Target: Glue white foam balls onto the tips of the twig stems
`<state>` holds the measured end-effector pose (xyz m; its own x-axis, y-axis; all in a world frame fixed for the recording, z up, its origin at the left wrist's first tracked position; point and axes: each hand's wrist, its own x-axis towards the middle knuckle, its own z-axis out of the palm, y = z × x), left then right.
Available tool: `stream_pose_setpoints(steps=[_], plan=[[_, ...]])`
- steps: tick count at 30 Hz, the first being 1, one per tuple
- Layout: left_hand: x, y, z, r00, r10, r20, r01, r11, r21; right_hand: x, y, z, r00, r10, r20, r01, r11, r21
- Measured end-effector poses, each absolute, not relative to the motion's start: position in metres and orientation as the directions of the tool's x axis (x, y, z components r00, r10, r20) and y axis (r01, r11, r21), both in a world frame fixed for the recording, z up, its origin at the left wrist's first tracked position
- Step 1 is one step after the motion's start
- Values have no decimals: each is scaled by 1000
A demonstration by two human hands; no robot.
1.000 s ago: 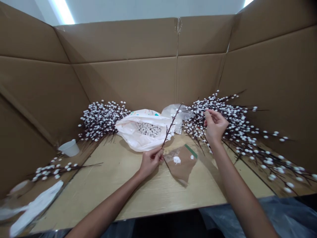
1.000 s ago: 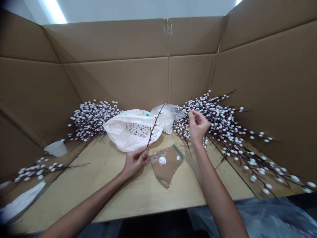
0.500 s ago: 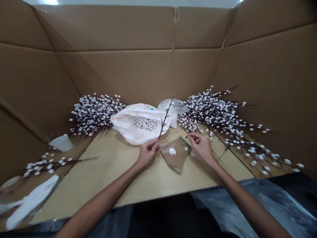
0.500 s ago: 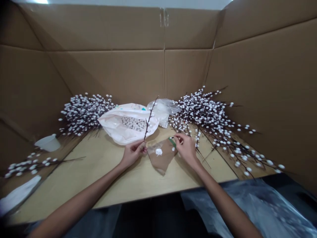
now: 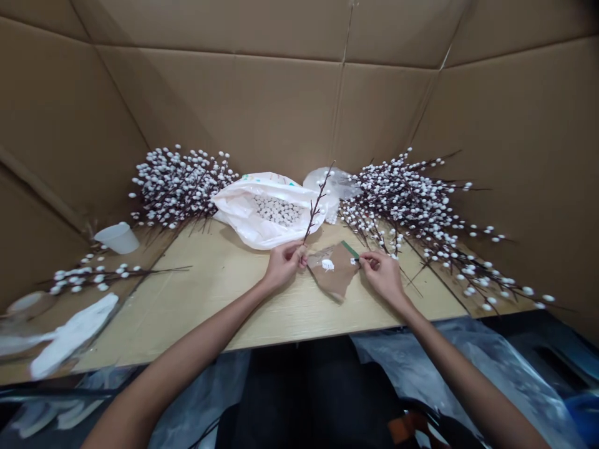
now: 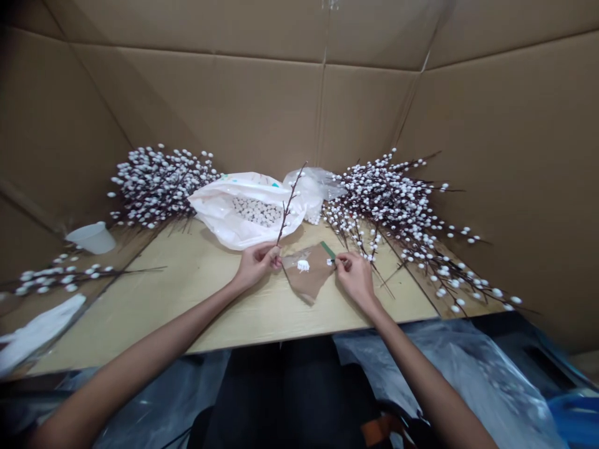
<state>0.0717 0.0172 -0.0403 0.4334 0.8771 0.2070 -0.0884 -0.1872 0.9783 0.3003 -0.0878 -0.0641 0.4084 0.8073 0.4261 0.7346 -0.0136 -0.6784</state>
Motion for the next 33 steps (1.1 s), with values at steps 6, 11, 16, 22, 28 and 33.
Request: stream_pose_setpoints(steps=[6,11,16,22,28,33], plan=[[72,10,-34,448,877,172,-139,-122,983,296,-94,-62,412,792,451,767,-35,-640],[70,8,-29,486,858,164,-179,-86,980,295,-98,-60,420,778,467,759,-19,-651],[68,6,-27,532,838,126,-224,-4,975,274,-96,-42,399,774,491,680,109,-725],[67,5,-28,669,741,60,-322,216,922,219,-64,-4,223,960,166,-8,172,-985],[64,3,-22,666,742,77,-381,250,890,189,-37,6,162,975,152,-180,181,-967],[64,4,-17,633,767,111,-413,213,885,186,-29,9,222,956,190,-162,228,-960]])
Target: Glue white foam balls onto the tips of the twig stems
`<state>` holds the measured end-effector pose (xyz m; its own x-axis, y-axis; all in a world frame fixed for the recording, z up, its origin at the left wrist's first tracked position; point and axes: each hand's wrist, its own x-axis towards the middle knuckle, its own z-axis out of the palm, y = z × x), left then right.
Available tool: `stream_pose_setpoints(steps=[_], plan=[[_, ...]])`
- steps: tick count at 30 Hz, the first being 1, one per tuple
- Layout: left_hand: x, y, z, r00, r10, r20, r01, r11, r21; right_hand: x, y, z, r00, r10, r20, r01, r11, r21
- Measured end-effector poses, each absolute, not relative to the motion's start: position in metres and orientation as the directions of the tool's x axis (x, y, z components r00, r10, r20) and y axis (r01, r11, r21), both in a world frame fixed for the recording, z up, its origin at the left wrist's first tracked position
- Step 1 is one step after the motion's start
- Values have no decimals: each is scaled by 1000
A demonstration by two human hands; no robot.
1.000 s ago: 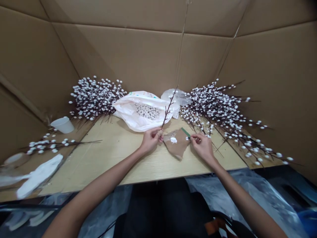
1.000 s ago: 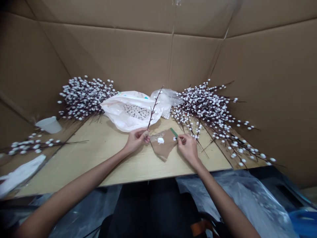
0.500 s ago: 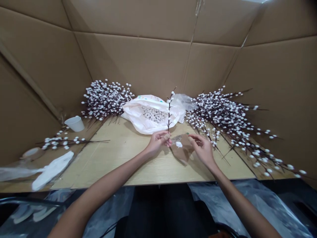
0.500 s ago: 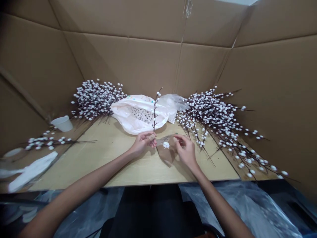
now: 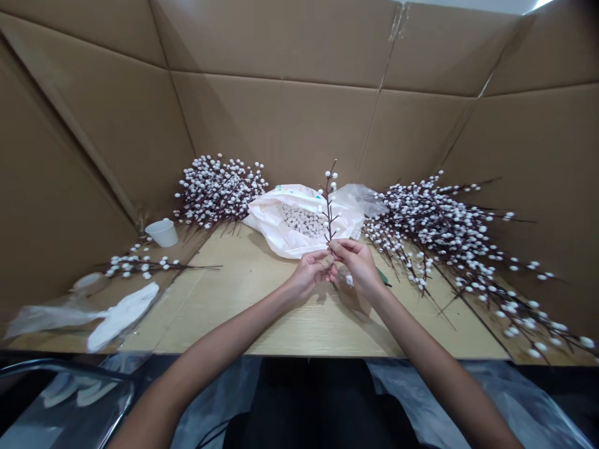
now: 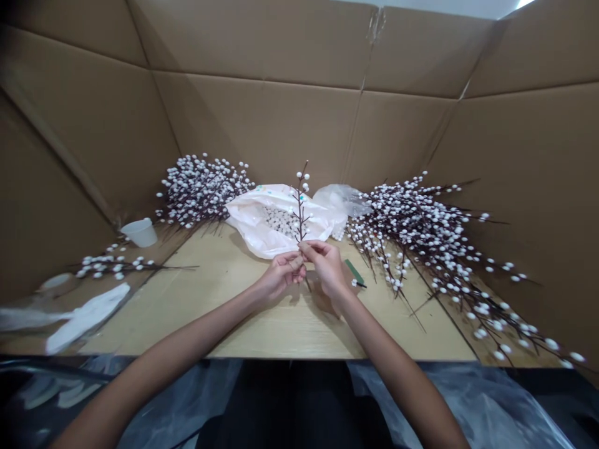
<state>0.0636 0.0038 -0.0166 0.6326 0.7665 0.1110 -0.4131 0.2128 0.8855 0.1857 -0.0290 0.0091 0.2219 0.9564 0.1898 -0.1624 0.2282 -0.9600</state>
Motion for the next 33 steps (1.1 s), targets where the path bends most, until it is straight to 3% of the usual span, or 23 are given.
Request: stream_pose_setpoints(steps=[7,19,27,33], plan=[[61,6,-14,609,782,133,-390,149,908,183,-24,23,251,941,226,-126,264,-956],[52,11,-5,640,715,282,-272,-133,953,181,-11,30,191,968,162,-160,194,-968],[54,13,-11,553,751,361,-257,-259,931,178,-9,30,167,980,106,-209,140,-968],[52,12,-13,488,743,458,-109,-469,877,177,-6,28,142,987,75,-246,108,-963]])
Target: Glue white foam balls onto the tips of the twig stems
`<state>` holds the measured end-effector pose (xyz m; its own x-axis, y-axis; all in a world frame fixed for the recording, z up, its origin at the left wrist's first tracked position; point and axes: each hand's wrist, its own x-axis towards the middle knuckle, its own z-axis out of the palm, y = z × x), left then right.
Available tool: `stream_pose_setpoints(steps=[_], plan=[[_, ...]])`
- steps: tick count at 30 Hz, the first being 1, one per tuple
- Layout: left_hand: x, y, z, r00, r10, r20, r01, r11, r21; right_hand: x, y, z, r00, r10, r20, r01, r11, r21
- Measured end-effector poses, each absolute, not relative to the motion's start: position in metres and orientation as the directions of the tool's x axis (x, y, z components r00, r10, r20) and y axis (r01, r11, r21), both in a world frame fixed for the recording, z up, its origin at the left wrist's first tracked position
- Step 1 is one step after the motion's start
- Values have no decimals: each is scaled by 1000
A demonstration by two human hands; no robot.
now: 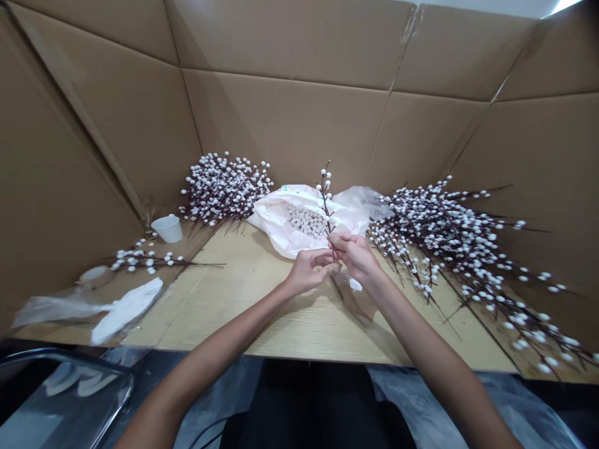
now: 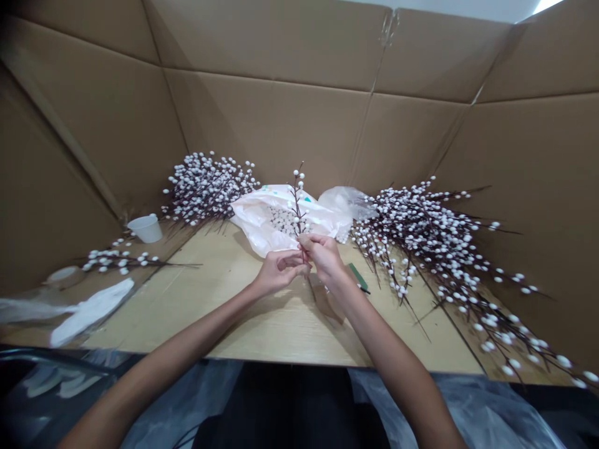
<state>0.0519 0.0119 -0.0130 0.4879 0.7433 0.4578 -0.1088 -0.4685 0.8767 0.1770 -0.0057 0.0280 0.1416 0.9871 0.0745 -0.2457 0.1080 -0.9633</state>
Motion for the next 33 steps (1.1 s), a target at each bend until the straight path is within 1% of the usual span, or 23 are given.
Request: stream_pose_setpoints(steps=[2,4,6,9,12,14,16,19,21,24,26,29,31,33], plan=[[51,10,-12,481,730,486,-79,-516,853,177,-6,29,135,988,78,-250,110,-962],[51,9,-11,471,735,487,-95,-506,857,176,-6,31,138,986,93,-248,125,-961],[51,9,-8,477,759,444,-143,-431,891,176,-7,34,148,981,123,-238,156,-959],[49,9,-2,530,778,336,-212,-262,942,177,-9,42,170,968,183,-214,218,-952],[45,9,7,572,777,262,-264,-128,956,179,-10,54,205,948,245,-194,284,-939],[42,11,11,570,785,241,-280,-90,956,181,-11,64,217,932,292,-189,334,-924],[40,15,12,551,798,243,-263,-111,959,183,-11,75,199,922,332,-207,371,-905],[37,24,8,503,818,278,-176,-218,960,184,-11,93,179,919,351,-279,390,-878],[35,31,2,467,826,316,-86,-313,946,185,-11,105,187,912,365,-316,407,-857],[31,41,-4,403,816,414,100,-489,866,187,-12,123,206,884,420,-344,467,-815],[28,46,-6,303,813,497,237,-570,787,190,-13,132,220,861,458,-363,508,-781],[25,57,-6,165,799,578,434,-586,685,198,-14,140,206,849,487,-386,528,-757],[24,67,-6,178,794,581,518,-577,631,205,-15,143,170,855,490,-383,516,-766],[27,81,-6,247,798,550,561,-580,590,211,-16,144,135,859,495,-364,507,-781]])
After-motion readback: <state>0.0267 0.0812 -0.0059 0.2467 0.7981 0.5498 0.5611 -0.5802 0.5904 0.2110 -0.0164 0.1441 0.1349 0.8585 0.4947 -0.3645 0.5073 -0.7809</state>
